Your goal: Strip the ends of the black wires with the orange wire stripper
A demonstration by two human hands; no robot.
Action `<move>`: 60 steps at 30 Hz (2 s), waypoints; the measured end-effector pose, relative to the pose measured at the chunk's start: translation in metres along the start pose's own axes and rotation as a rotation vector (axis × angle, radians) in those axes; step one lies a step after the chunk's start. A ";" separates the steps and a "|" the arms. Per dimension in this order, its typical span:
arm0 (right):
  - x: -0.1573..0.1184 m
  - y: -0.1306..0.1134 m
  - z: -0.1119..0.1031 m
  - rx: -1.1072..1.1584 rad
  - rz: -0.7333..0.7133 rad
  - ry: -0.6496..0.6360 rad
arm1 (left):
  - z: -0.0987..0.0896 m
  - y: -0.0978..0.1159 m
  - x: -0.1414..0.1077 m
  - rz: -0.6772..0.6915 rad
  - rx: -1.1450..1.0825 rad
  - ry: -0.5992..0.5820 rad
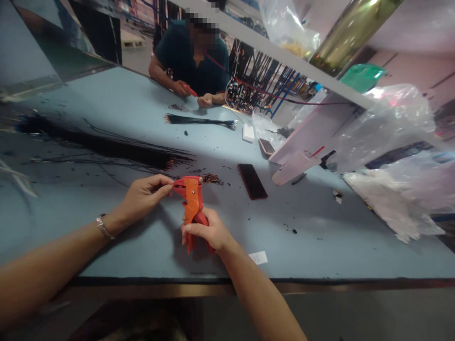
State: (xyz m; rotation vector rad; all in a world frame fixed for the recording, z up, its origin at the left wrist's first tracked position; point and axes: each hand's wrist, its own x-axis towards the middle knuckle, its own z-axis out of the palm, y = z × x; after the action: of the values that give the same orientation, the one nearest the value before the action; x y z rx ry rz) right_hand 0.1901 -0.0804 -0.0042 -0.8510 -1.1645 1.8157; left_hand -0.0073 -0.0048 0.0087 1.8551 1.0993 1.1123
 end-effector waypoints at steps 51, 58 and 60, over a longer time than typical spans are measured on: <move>0.001 0.009 0.011 -0.105 -0.013 0.094 | -0.002 0.001 0.004 -0.010 0.065 -0.085; 0.002 0.009 0.016 -0.094 -0.035 0.172 | -0.003 0.003 0.005 -0.030 0.044 -0.093; 0.003 0.009 0.016 -0.100 -0.044 0.178 | -0.003 0.004 0.006 -0.039 0.035 -0.091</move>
State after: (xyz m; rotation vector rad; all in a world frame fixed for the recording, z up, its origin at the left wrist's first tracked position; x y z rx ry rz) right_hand 0.1721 -0.0861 -0.0075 -1.0153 -1.1565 1.6219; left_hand -0.0076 -0.0007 0.0149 1.8844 1.1045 0.9827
